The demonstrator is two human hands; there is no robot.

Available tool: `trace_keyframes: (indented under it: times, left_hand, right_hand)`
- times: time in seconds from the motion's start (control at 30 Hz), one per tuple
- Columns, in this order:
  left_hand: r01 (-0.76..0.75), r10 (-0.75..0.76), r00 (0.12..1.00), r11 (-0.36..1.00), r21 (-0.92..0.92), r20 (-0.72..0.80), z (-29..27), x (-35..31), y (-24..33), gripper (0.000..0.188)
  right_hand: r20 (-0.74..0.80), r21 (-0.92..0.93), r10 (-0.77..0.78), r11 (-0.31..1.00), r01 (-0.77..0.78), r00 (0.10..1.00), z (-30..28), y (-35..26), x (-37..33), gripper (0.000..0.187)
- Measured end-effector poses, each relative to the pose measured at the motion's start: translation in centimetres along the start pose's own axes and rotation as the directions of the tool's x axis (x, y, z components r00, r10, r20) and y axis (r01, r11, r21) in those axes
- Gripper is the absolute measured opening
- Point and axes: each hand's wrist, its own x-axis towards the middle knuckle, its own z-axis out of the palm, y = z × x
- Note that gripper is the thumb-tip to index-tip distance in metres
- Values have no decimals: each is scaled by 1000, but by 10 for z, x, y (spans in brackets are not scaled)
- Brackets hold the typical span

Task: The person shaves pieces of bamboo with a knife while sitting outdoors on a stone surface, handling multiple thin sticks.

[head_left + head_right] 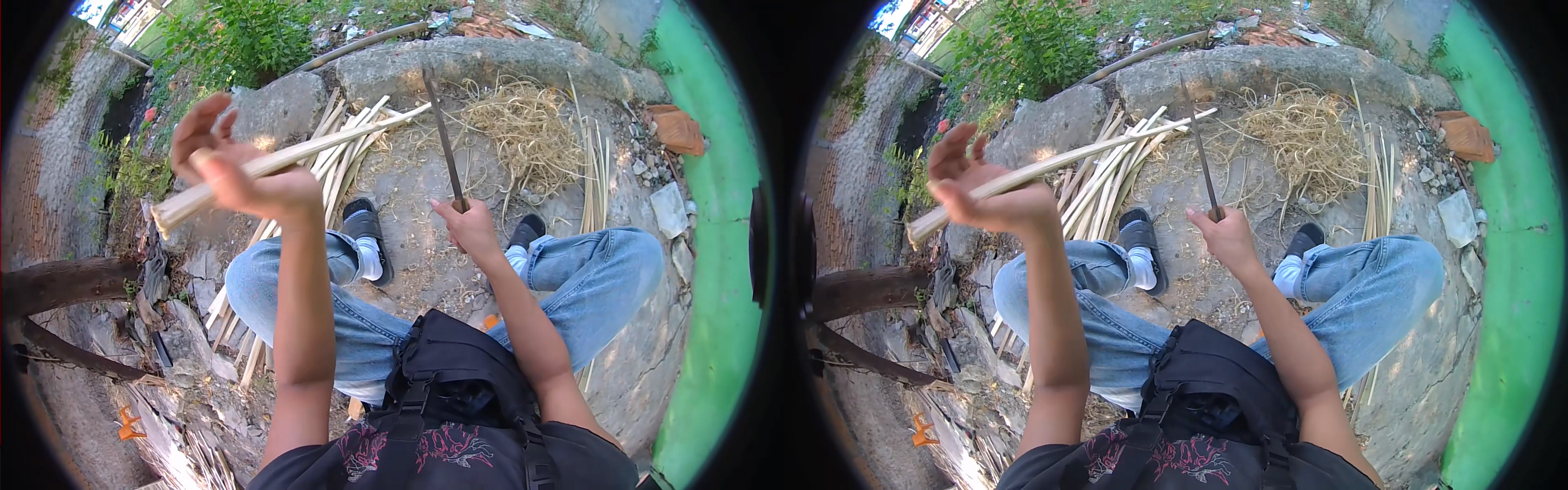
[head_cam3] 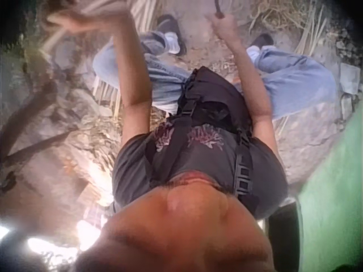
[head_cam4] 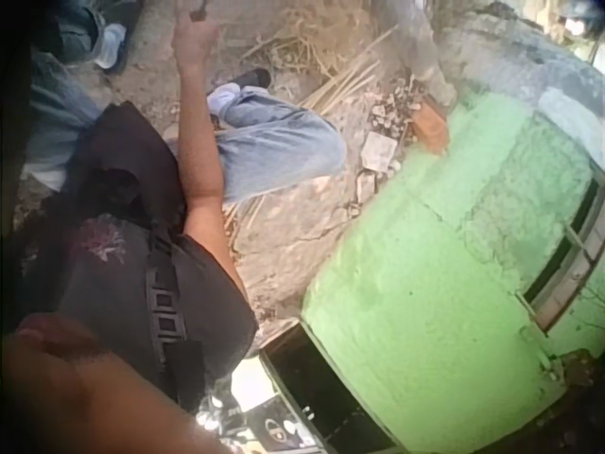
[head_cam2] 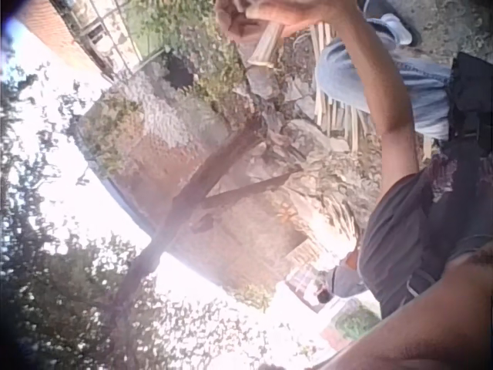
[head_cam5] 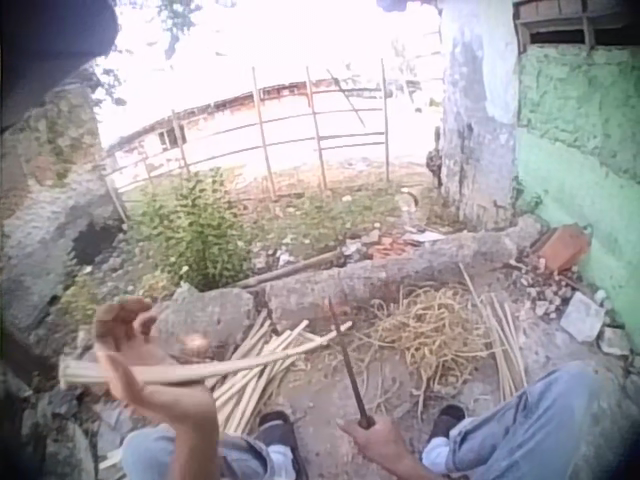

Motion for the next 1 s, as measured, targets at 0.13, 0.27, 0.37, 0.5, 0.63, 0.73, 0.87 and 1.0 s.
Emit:
trace_keyframes:
  times: [0.13,0.27,0.37,0.5,0.63,0.73,0.87,1.0]
  left_hand:
    - [96,-124,976,983,-156,-177,-19,51,71,38]
    - [260,-262,965,929,-265,26,-41,50,100,40]
    - [365,-328,929,893,-263,173,-33,28,116,44]
    - [301,-310,950,895,-330,26,-19,9,122,43]
    - [430,-336,896,817,-383,289,-32,-9,98,44]
    - [438,-366,895,833,-338,255,-32,-10,93,46]
    - [455,-404,890,827,-330,214,-34,-4,99,50]
    - [444,-433,896,881,-161,99,-24,-11,88,50]
  right_hand:
    - [15,-165,-85,982,86,996,0,0,0,42]
    - [124,-362,-240,892,270,963,-5,-24,-21,46]
    - [197,-407,-274,850,333,941,0,-46,-46,48]
    - [264,-325,-285,873,363,921,16,-44,-68,52]
    - [228,-314,-175,918,243,958,11,-15,-46,57]
    - [203,-98,-282,947,306,938,19,-1,-51,60]
    - [262,-259,-399,848,462,879,24,-12,-61,67]
    - [142,-390,-59,914,111,988,12,27,-4,63]
